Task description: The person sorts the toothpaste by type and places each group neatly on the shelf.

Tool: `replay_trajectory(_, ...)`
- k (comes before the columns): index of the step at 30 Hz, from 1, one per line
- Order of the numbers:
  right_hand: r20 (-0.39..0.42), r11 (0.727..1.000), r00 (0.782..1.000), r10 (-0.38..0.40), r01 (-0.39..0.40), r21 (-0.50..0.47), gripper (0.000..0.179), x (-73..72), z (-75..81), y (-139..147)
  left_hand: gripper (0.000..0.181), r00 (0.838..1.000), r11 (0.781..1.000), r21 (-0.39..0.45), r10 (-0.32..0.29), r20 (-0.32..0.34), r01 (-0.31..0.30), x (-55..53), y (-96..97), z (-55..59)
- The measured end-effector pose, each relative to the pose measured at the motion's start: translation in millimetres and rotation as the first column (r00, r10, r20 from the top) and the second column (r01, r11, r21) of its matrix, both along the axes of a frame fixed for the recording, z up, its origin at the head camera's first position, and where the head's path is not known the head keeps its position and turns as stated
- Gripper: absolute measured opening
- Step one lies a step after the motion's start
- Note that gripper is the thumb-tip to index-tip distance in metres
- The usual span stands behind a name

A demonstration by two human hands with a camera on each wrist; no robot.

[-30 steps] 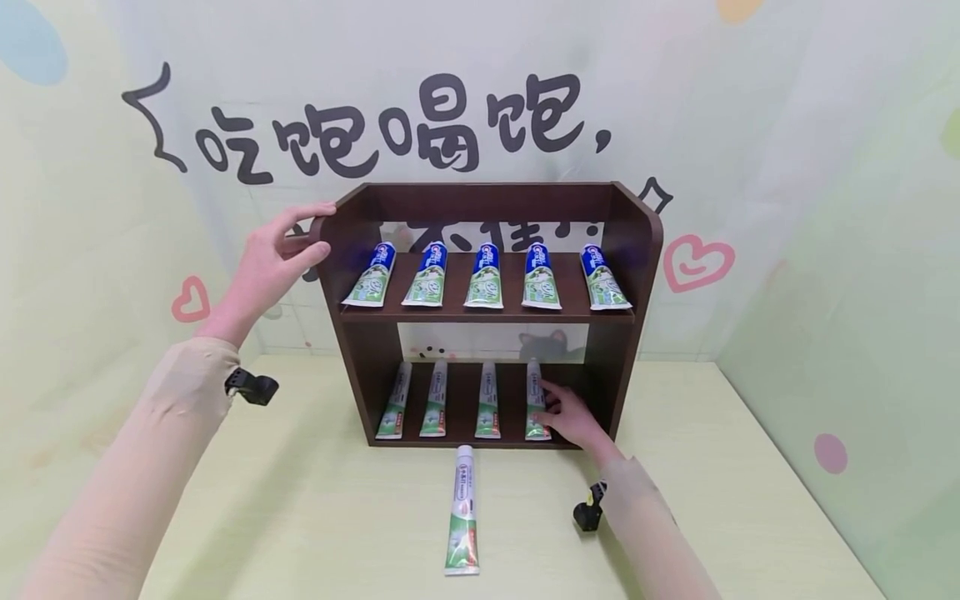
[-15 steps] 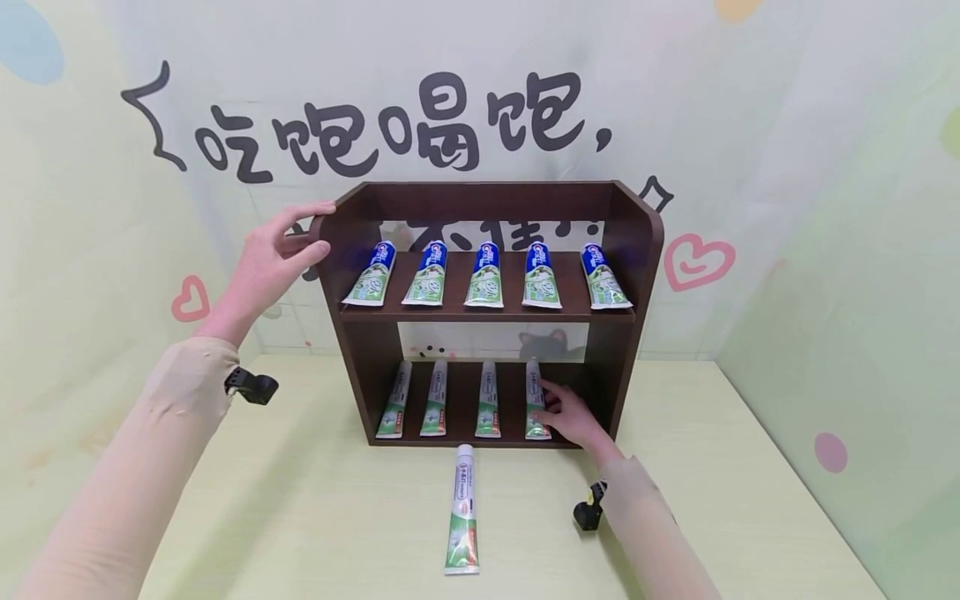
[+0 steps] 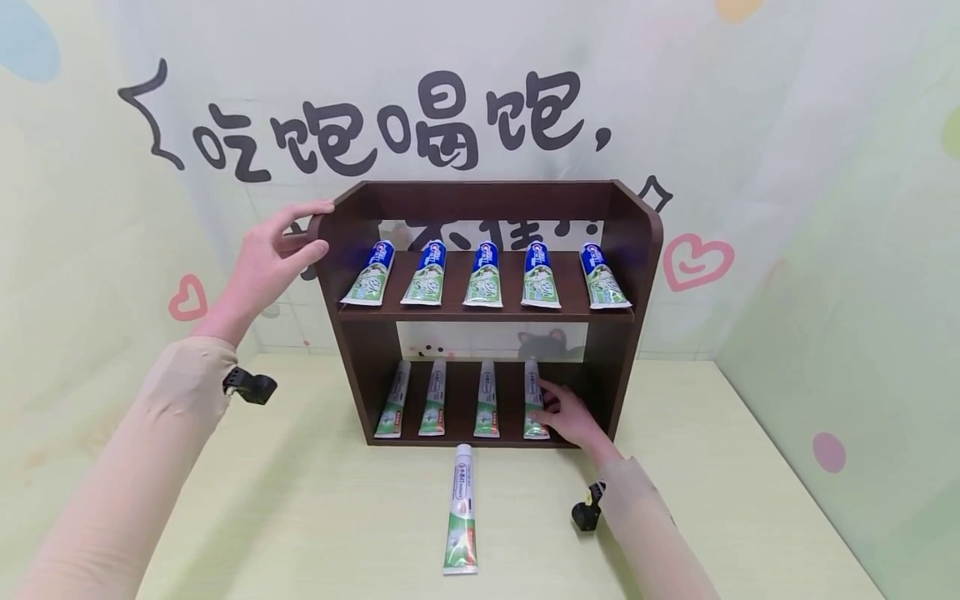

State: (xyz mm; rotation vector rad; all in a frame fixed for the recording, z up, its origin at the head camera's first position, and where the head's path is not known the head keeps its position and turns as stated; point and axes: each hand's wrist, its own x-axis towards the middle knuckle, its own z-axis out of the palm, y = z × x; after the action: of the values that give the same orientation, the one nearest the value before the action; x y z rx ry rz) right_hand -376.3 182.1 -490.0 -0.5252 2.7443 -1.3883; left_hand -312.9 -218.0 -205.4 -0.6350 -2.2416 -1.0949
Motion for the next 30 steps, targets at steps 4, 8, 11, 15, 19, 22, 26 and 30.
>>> replay_trajectory(4, 0.002, 1.0, 1.0, 0.004, -0.004, -0.006, 0.065, 0.5, 0.7, 0, 0.043, 1.0, 1.0, -0.006, 0.006, 0.006, -0.006, 2.5, 0.9, 1.2)
replay_trajectory(8, 0.009, 1.0, 1.0, 0.003, -0.003, -0.013, 0.065, 1.2, 1.6, -1, 0.043, 1.0, 1.0, -0.007, 0.01, 0.005, -0.01, 3.7, 0.7, 1.9)
replay_trajectory(11, 0.015, 1.0, 1.0, 0.007, -0.007, -0.008, 0.065, 1.4, 3.2, -1, 0.043, 1.0, 1.0, -0.007, 0.003, -0.001, -0.003, 1.2, -0.8, 1.5)
replay_trajectory(15, 0.023, 1.0, 0.999, 0.025, -0.025, 0.003, 0.065, 1.1, 7.1, -3, 0.043, 1.0, 1.0, -0.005, 0.0, -0.005, 0.0, -0.4, -2.8, 0.7)
replay_trajectory(19, 0.024, 0.999, 0.999, 0.033, -0.033, 0.015, 0.065, 1.5, 11.9, -6, 0.043, 1.0, 1.0, -0.006, -0.007, 0.001, 0.007, -0.9, -4.2, -0.8)
replay_trajectory(22, 0.026, 1.0, 1.0, 0.012, -0.013, 0.026, 0.063, 2.5, 14.5, -8, 0.043, 1.0, 1.0, -0.008, -0.023, -0.002, 0.023, -3.3, -4.8, -2.0)
replay_trajectory(26, -0.001, 0.997, 0.999, -0.047, 0.047, 0.054, 0.06, 4.9, 18.7, -11, 0.042, 1.0, 1.0, -0.013, -0.024, -0.014, 0.023, -1.9, -3.1, -1.3)
replay_trajectory(30, -0.046, 0.993, 0.994, -0.095, 0.098, 0.058, 0.056, 9.2, 26.7, -15, 0.042, 1.0, 1.0, -0.013, -0.024, -0.018, 0.024, -1.4, -2.8, -0.2)
